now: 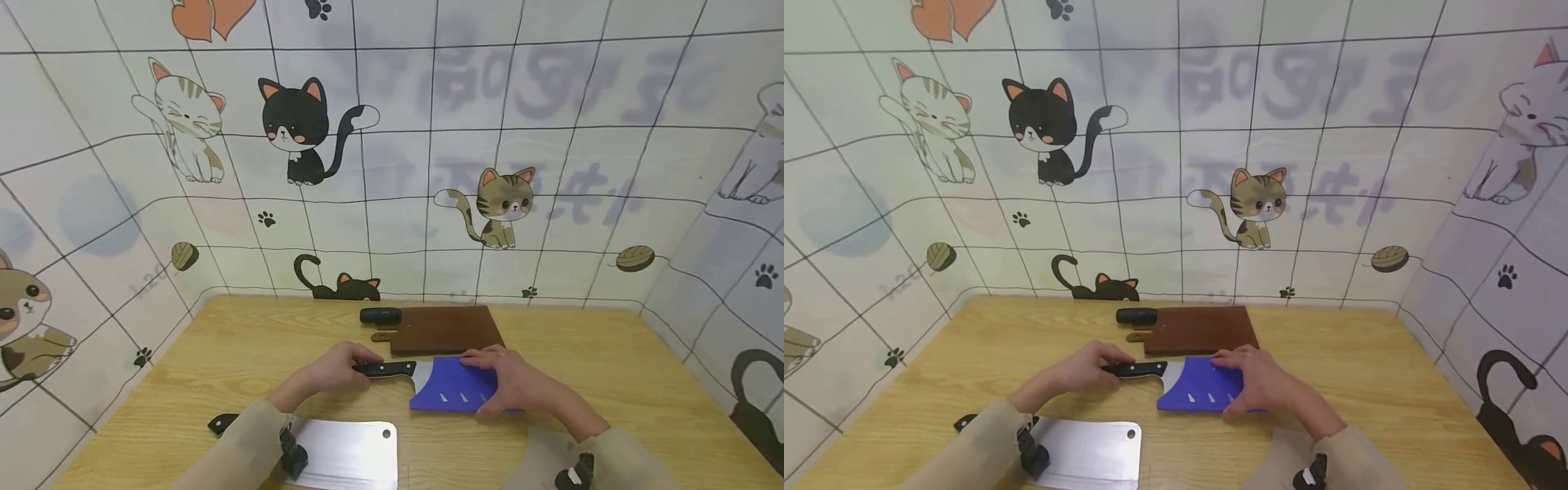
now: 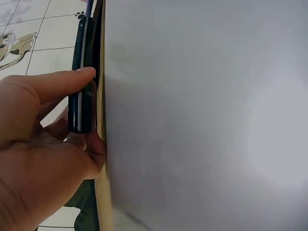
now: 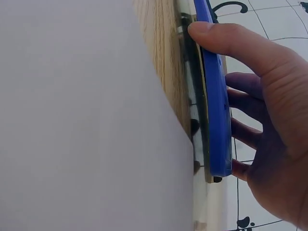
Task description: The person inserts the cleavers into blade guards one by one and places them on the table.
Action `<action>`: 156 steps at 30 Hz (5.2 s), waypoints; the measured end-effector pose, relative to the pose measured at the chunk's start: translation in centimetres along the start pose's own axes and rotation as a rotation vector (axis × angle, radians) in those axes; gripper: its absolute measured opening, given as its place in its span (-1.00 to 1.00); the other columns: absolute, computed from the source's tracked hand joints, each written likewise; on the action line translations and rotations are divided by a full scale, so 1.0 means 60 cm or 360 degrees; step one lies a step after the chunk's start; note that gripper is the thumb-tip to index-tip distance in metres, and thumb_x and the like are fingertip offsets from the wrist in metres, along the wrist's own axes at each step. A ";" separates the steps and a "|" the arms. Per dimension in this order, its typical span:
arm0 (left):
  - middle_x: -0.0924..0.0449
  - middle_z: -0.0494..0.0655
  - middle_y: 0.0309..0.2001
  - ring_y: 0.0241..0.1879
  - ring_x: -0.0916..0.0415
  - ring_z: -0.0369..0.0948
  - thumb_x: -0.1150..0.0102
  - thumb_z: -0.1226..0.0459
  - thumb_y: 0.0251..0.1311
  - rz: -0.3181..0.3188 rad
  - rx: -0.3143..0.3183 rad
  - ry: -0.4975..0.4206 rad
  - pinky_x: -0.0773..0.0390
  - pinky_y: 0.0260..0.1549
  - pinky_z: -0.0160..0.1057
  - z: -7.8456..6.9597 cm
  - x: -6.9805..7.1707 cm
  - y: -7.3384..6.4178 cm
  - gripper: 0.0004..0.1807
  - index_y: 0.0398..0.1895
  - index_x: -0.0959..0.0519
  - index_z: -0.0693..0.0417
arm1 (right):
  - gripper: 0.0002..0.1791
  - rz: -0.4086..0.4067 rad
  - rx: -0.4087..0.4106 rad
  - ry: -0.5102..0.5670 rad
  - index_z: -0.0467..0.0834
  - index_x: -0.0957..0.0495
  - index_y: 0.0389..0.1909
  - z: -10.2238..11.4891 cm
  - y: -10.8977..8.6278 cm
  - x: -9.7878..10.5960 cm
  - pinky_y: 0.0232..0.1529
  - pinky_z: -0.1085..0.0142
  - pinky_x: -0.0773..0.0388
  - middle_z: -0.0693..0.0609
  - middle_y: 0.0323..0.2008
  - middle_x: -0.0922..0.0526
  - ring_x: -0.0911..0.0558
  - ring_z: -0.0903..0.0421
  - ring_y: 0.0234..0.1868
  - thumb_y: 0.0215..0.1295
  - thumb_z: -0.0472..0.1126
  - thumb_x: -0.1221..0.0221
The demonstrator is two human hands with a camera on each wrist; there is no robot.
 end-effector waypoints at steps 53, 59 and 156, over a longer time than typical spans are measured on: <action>-0.70 0.09 0.01 -0.01 -0.57 -0.22 -0.50 0.39 0.04 -0.0059 0.0038 -0.0090 -0.56 -0.10 -0.30 0.076 0.110 -0.282 -0.38 0.21 -0.56 0.42 | 0.02 0.0165 -0.0412 0.0230 -0.14 -0.34 0.48 -0.079 -0.279 0.000 -0.01 -0.30 -0.50 -0.32 0.33 -0.41 -0.48 -0.34 0.18 0.05 0.19 -0.52; -0.71 -0.07 -0.05 -0.11 -0.56 -0.28 -0.56 0.38 -0.10 -0.0131 0.0094 0.0077 -0.53 -0.12 -0.30 0.085 0.114 -0.290 -0.46 0.06 -0.70 0.25 | -0.04 0.0081 -0.0203 0.0016 -0.06 -0.37 0.47 -0.084 -0.287 -0.008 -0.06 -0.09 -0.60 -0.17 0.29 -0.46 -0.51 0.15 0.16 0.10 0.23 -0.48; -0.65 -0.02 -0.33 -0.49 -0.35 -0.28 -0.44 0.31 0.20 -0.0396 0.0232 -0.0496 -0.39 -0.46 -0.32 0.027 0.119 -0.209 -0.49 0.21 -0.63 0.30 | -0.06 -0.0337 0.0472 0.0002 0.03 -0.60 0.31 0.043 -0.098 0.039 0.00 0.16 -0.51 0.17 0.24 -0.58 -0.45 0.19 0.21 -0.27 0.07 -0.61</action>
Point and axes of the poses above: each hand's wrist, its own y-axis towards the middle knuckle, its own x-axis out of the back of the hand, z = x × y, the point moved 3 cm from there along y, towards the middle knuckle
